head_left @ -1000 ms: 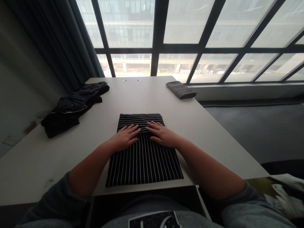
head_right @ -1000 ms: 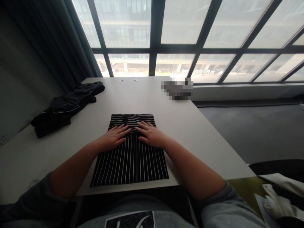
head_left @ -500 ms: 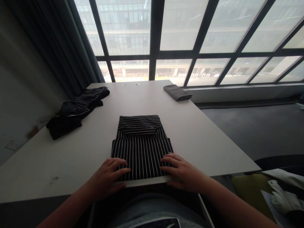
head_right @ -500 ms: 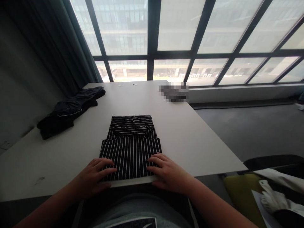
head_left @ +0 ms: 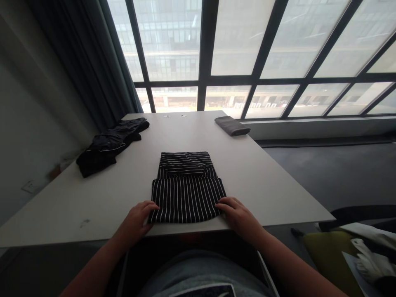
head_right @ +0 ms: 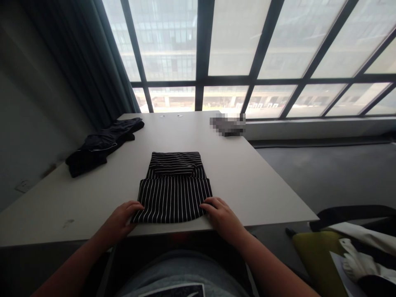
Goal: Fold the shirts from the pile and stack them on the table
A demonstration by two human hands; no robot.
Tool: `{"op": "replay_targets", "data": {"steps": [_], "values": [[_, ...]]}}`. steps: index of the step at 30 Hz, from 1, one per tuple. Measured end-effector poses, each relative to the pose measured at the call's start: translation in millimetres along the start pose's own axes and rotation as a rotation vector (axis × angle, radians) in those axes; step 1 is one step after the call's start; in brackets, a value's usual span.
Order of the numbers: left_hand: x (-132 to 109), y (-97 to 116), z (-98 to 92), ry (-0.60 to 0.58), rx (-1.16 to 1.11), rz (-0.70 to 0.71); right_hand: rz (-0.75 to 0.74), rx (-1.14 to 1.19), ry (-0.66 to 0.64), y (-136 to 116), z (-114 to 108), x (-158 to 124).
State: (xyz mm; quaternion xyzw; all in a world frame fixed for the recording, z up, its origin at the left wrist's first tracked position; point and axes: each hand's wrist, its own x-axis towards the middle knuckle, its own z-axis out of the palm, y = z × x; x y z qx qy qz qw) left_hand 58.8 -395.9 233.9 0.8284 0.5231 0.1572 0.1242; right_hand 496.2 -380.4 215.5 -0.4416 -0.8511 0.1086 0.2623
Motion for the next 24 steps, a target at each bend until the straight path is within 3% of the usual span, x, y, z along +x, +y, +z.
{"op": "replay_targets", "data": {"steps": [3, 7, 15, 18, 24], "values": [[0, -1, -8.8, -0.109, -0.063, -0.021, 0.118, -0.011, 0.072, 4, 5, 0], [-1, -2, -19.0, -0.220, -0.090, -0.015, 0.124, 0.004, 0.079, 4, 6, 1], [-3, -7, -18.0, -0.265, -0.112, -0.033, 0.211, -0.070, 0.146, 3, 10, 1], [-3, -10, -13.1, -0.177, -0.093, 0.017, 0.181, -0.100, 0.170, 2, 11, 2], [0, -1, -5.4, 0.221, 0.084, 0.226, -0.015, -0.072, 0.168, -1, 2, 9]]}}
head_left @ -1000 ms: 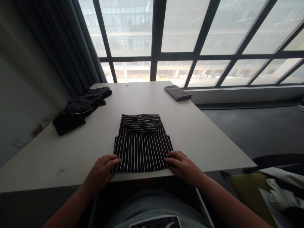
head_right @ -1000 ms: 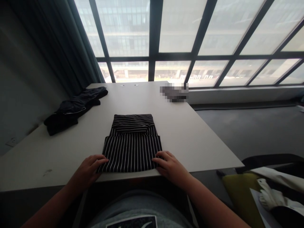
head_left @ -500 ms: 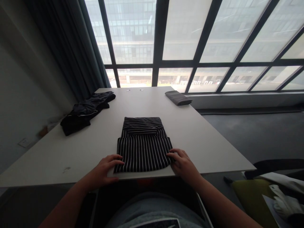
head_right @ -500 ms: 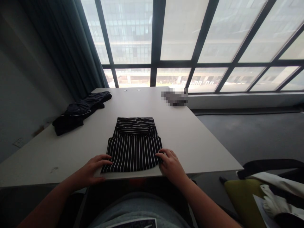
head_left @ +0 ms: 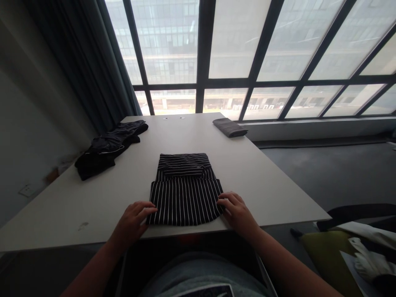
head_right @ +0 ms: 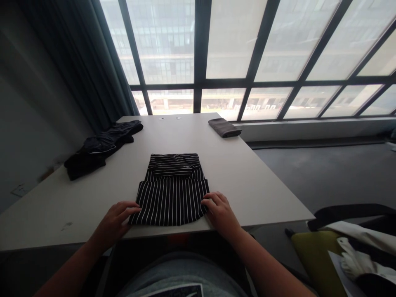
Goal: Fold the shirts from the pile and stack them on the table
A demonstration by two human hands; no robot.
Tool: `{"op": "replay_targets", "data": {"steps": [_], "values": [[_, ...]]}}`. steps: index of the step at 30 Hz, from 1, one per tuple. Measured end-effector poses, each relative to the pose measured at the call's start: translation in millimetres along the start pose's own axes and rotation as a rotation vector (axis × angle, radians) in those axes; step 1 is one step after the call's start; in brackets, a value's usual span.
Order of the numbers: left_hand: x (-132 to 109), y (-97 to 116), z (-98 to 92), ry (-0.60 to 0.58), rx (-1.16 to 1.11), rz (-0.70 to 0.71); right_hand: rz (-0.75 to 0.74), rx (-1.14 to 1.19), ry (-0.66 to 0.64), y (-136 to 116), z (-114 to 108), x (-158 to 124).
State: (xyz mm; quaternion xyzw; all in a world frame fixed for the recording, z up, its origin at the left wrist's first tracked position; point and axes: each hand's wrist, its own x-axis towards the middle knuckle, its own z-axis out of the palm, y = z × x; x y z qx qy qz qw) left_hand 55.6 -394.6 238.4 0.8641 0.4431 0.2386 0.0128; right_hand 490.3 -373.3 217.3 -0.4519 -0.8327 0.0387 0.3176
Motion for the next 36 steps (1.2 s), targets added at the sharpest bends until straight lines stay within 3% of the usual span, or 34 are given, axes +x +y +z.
{"op": "replay_targets", "data": {"steps": [4, 7, 14, 19, 24, 27, 30, 32, 36], "values": [[8, 12, -3.6, 0.042, -0.071, 0.110, -0.108, 0.134, -0.033, 6, -10, 4], [12, 18, -12.7, 0.079, -0.173, 0.038, -0.085, 0.225, -0.073, 11, -22, 3], [33, 31, -57.9, -0.040, -0.359, -0.189, 0.250, 0.545, -0.204, 13, -68, 15], [90, 3, -74.4, -0.025, -0.318, -0.356, 0.468, 0.753, -0.127, 23, -73, 73], [150, -59, -49.5, 0.010, -0.277, -0.418, 0.591, 0.793, -0.070, 56, -34, 145], [166, -87, -18.6, -0.032, -0.234, -0.439, 0.580, 0.518, -0.146, 74, -3, 171], [167, -102, 13.2, -0.073, -0.131, -0.459, 0.528, 0.203, -0.222, 85, 25, 177], [163, -107, 28.1, -0.102, -0.097, -0.449, 0.523, 0.142, -0.247, 91, 37, 174], [159, -105, 32.6, -0.098, -0.052, -0.396, 0.427, 0.011, -0.260, 95, 41, 168]]}}
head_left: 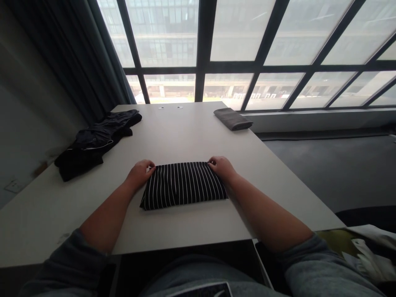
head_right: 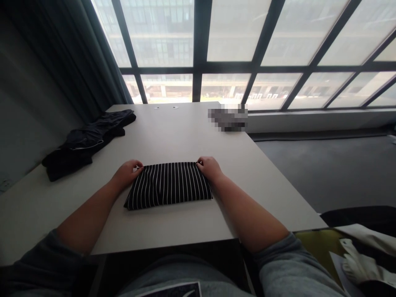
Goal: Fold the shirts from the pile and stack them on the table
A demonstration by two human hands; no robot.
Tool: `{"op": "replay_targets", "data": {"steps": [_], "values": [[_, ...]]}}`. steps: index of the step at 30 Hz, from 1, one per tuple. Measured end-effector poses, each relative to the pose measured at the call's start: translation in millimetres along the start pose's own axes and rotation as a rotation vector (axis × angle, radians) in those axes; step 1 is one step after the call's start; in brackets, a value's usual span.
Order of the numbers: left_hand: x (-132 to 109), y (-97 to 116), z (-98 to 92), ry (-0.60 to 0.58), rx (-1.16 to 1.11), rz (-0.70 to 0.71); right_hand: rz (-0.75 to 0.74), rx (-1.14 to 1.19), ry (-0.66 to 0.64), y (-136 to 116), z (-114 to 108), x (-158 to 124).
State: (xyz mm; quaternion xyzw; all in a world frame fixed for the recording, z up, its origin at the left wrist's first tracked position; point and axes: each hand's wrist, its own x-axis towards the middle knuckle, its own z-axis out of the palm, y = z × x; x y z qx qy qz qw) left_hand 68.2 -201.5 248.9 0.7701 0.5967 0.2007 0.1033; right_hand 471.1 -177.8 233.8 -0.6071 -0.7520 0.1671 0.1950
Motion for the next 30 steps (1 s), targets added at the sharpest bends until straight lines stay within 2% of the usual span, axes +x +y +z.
{"op": "replay_targets", "data": {"steps": [3, 6, 9, 11, 13, 16, 21, 26, 30], "values": [[-2, 26, -6.4, 0.061, 0.035, 0.064, -0.115, -0.081, 0.145, -17, -5, -10], [-6, 71, 2.2, 0.021, 0.086, 0.143, -0.275, -0.069, 0.197, -52, -2, -28], [-12, 110, 30.5, -0.058, 0.177, 0.166, -0.361, -0.100, 0.048, -79, 13, -44], [-14, 120, 50.6, -0.103, 0.210, 0.156, -0.327, -0.134, -0.093, -82, 25, -47], [-12, 117, 63.8, -0.131, 0.201, 0.147, -0.273, -0.152, -0.191, -76, 32, -43], [-5, 101, 67.4, -0.136, 0.153, 0.135, -0.224, -0.144, -0.223, -62, 34, -33], [3, 82, 58.7, -0.166, 0.104, 0.192, -0.183, -0.125, -0.181, -51, 30, -23], [5, 81, 55.6, -0.164, 0.086, 0.208, -0.052, -0.186, -0.112, -36, 26, -18], [3, 77, 40.8, -0.210, 0.073, 0.220, -0.019, -0.191, -0.070, -20, 19, -15]]}}
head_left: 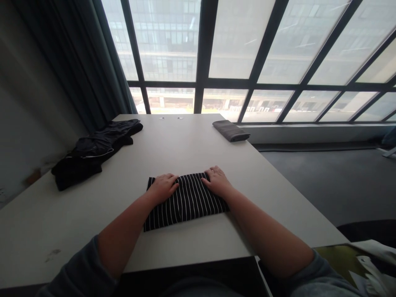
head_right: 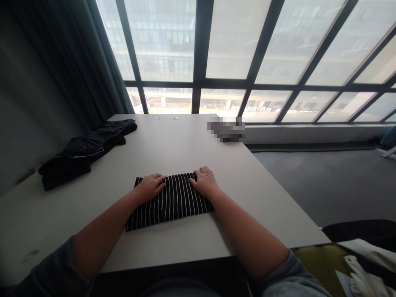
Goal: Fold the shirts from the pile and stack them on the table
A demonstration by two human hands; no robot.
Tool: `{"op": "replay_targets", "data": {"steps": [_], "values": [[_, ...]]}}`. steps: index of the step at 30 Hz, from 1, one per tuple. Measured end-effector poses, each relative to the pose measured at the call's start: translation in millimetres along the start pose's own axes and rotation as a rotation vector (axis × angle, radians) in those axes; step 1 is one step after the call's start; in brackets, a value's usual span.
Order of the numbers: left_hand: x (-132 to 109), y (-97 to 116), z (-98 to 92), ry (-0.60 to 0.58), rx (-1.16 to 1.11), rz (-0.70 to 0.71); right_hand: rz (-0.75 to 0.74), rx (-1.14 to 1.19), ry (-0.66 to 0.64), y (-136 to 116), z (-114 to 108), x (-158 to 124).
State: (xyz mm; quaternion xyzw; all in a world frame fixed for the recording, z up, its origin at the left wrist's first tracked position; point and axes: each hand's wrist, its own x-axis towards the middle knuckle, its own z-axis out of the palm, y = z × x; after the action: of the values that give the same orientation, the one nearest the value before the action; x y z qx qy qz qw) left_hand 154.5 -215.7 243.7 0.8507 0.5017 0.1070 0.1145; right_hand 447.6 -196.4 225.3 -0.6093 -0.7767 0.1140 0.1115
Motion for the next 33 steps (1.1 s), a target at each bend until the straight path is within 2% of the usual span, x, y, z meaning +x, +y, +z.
{"op": "replay_targets", "data": {"steps": [3, 7, 10, 13, 16, 18, 20, 23, 26, 29, 33], "values": [[-7, -3, -13.9, -0.068, -0.037, -0.019, -0.111, 0.114, 0.015, 4, -5, 0], [-10, 8, -20.8, -0.086, -0.039, -0.093, -0.210, 0.386, -0.072, -4, -12, -5], [-8, 23, -15.8, -0.084, -0.037, -0.058, -0.225, 0.548, -0.073, -9, -18, -9], [-5, 29, -11.1, -0.106, -0.080, -0.034, -0.150, 0.705, -0.085, -5, -27, -13], [-5, 23, -10.3, -0.107, -0.159, -0.084, -0.086, 0.917, -0.328, 6, -36, -16], [-6, 17, -9.7, -0.096, -0.168, -0.146, -0.102, 1.023, -0.487, 12, -42, -18], [-6, 11, -7.7, -0.081, -0.153, -0.192, -0.144, 1.012, -0.555, 12, -45, -21], [-6, 5, -3.9, -0.064, -0.142, -0.224, -0.235, 0.815, -0.544, 3, -49, -20], [-6, 2, -3.0, -0.057, -0.163, -0.257, -0.303, 0.671, -0.529, -5, -54, -8], [-6, -3, -5.1, -0.060, -0.158, -0.295, -0.336, 0.601, -0.556, -5, -69, 20], [-8, -10, -8.5, -0.035, -0.132, -0.333, -0.370, 0.463, -0.597, -9, -108, 74]]}}
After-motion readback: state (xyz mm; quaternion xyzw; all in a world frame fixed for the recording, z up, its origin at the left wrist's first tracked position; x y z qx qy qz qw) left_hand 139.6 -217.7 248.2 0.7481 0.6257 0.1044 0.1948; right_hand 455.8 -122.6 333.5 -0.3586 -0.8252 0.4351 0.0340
